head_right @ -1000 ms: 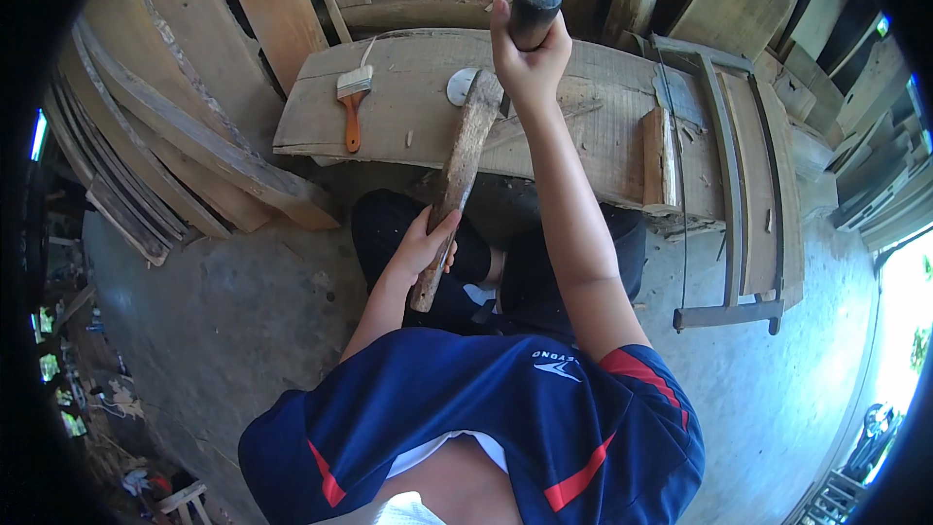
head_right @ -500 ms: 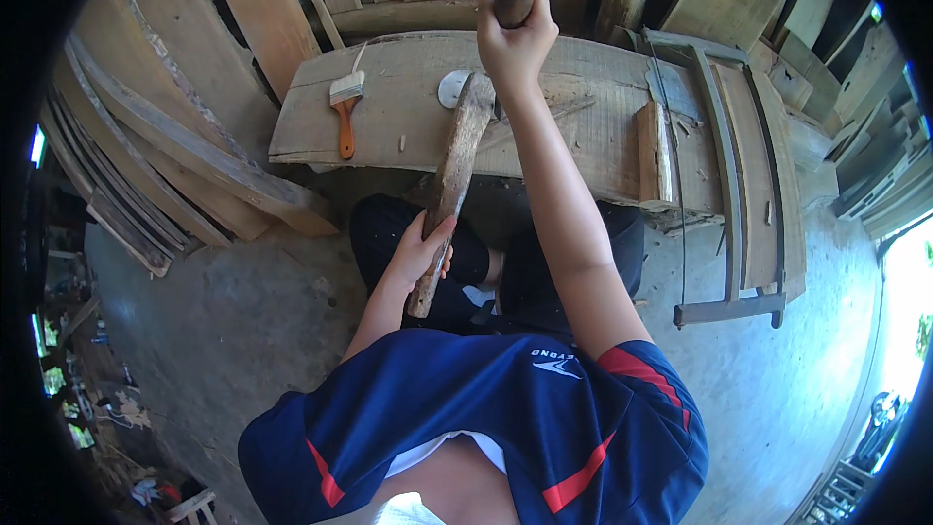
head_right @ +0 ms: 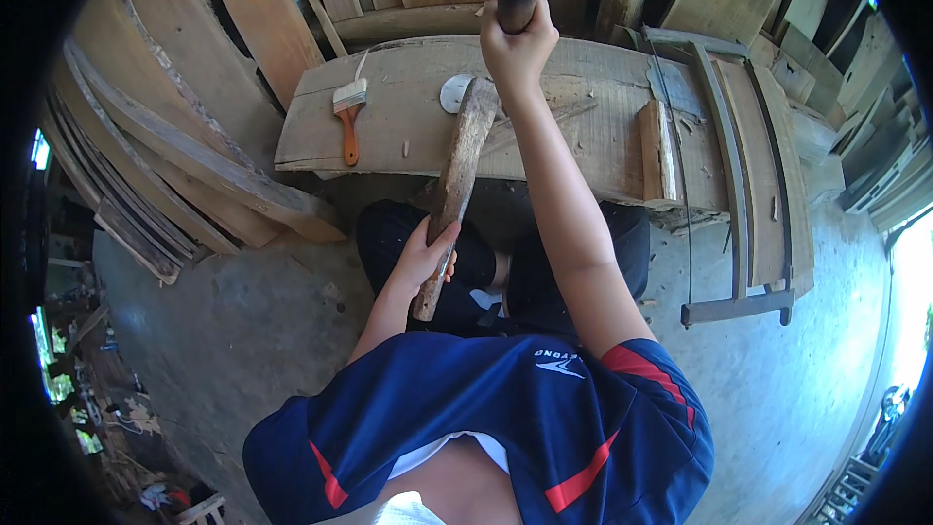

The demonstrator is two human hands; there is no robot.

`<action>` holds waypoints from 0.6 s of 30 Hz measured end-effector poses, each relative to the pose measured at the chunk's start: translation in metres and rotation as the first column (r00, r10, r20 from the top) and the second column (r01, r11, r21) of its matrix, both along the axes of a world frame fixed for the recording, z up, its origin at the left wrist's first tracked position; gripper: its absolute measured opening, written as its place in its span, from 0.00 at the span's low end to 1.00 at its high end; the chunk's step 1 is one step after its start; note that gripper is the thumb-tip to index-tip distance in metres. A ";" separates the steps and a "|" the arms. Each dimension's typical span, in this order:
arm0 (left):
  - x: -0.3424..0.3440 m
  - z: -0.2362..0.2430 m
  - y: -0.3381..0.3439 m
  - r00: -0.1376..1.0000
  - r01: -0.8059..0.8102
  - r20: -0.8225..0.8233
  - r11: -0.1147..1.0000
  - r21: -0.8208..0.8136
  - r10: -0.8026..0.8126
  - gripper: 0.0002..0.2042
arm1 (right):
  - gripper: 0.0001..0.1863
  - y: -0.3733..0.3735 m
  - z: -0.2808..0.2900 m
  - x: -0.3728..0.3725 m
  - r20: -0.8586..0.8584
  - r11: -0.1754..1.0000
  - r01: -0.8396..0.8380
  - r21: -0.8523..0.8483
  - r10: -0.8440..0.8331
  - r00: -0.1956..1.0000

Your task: The person brushes off a wooden surface with a brush, shapes a piece of wood using a chisel and a wooden mallet, and sands the piece of wood with sandpaper.

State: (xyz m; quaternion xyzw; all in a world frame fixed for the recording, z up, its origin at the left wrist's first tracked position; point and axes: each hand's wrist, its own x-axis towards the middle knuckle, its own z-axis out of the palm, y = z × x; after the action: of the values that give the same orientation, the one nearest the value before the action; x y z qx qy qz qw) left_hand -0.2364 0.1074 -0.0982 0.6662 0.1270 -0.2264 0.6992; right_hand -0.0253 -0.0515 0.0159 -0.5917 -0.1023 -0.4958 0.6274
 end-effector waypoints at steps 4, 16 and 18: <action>0.000 0.001 0.000 1.000 -0.002 -0.020 1.000 -0.018 0.002 0.20 | 0.09 -0.002 -0.002 -0.001 -0.007 0.999 0.024 0.034 -0.024 1.000; 0.000 -0.001 0.000 1.000 -0.006 -0.020 1.000 -0.021 0.006 0.20 | 0.09 -0.004 0.011 -0.007 -0.012 0.999 0.037 0.032 -0.037 0.999; 0.000 -0.002 0.001 1.000 -0.003 -0.022 1.000 -0.021 0.003 0.20 | 0.09 -0.004 0.011 -0.008 -0.010 0.999 0.037 0.038 -0.037 0.999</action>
State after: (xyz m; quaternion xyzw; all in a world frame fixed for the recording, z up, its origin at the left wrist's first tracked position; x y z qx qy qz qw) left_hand -0.2364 0.1082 -0.1001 0.6561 0.1335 -0.2340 0.7050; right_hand -0.0331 -0.0551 0.0269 -0.5837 -0.0788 -0.5063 0.6299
